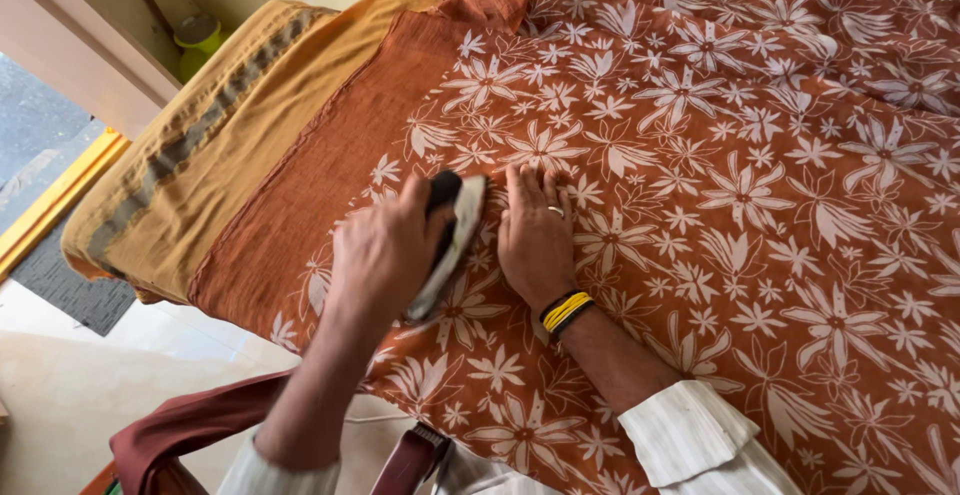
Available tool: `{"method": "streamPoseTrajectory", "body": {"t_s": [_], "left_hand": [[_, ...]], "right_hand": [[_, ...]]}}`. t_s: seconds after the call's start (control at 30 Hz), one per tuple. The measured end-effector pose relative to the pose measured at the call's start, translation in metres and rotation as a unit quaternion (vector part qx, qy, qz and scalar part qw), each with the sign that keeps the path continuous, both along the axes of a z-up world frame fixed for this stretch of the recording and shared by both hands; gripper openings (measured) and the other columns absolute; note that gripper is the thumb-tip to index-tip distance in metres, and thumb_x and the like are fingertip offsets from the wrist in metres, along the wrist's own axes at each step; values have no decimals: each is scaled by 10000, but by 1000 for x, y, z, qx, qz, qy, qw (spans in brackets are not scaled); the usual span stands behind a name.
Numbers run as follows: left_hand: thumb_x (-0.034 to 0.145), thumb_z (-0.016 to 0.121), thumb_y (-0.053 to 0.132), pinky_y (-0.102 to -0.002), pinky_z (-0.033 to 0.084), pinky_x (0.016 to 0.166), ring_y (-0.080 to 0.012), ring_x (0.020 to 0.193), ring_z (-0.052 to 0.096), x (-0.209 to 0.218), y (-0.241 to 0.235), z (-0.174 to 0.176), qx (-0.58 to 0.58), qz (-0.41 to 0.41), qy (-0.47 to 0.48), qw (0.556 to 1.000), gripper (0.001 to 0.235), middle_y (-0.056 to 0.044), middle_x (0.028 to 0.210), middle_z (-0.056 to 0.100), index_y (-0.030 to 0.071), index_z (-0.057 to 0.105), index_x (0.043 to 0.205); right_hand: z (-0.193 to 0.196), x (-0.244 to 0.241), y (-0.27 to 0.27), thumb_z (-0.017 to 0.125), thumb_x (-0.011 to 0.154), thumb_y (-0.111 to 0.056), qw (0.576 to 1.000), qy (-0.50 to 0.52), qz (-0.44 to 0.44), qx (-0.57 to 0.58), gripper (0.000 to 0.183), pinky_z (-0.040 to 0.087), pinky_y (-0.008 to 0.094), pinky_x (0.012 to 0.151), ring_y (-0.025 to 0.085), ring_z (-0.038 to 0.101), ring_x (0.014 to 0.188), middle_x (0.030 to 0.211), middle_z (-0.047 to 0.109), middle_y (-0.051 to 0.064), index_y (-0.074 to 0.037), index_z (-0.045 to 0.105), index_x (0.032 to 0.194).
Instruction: The person irons a brown patterned cloth by hand using an iron on a flat surface, smoothing the fabric with one hand while moving the iron across various sections of the cloth.
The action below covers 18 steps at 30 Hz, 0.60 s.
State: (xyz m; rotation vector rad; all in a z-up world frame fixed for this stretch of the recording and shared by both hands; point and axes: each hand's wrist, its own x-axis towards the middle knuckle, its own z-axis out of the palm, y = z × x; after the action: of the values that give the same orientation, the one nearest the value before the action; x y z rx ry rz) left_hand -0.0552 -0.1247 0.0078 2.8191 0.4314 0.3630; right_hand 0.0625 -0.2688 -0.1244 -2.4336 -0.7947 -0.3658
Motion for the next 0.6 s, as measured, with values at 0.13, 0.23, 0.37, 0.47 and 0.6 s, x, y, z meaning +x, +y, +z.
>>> {"method": "streamPoseTrajectory", "body": {"t_s": [0.13,0.23,0.37,0.47,0.6], "left_hand": [[1035,583,403,-484,556,577,-301,630,700,12,-1,6,15,16,66,998,349,-153,761,715,69,584,1136],[1047,576,380,-499,555,610,-316,683,709,60,21,4,43,23,23,999,344,-165,831,723,58,577,1167],[1035,587,383,-516,547,701,-346,787,713,127,55,8,36,57,-11,998,344,-176,889,739,77,570,1191],[1022,603,399,-519,542,735,-353,819,710,130,61,6,20,80,-14,996,355,-175,895,740,82,573,1178],[994,608,328,-514,550,665,-348,729,710,82,41,6,-3,-6,-77,997,394,-186,881,734,92,552,1306]], "right_hand": [[-4,5,-10,484,1008,-128,1000,-11,11,-6,597,239,564,1239,398,386,1487,1580,442,222,-12,371,1583],[10,1,-15,519,1004,-154,999,39,-6,-7,508,261,551,1247,323,406,1496,1589,470,161,-112,472,1508],[28,4,-19,598,974,-397,994,57,-70,-63,561,194,610,1210,396,283,1511,1630,364,154,-165,497,1474],[36,16,-27,597,911,-624,990,72,-75,-99,771,164,626,1182,450,217,1492,1637,277,183,-185,439,1525],[38,27,-33,535,785,-864,983,88,-75,-144,1023,165,640,1178,427,171,1528,1655,235,159,-239,355,1574]]}}
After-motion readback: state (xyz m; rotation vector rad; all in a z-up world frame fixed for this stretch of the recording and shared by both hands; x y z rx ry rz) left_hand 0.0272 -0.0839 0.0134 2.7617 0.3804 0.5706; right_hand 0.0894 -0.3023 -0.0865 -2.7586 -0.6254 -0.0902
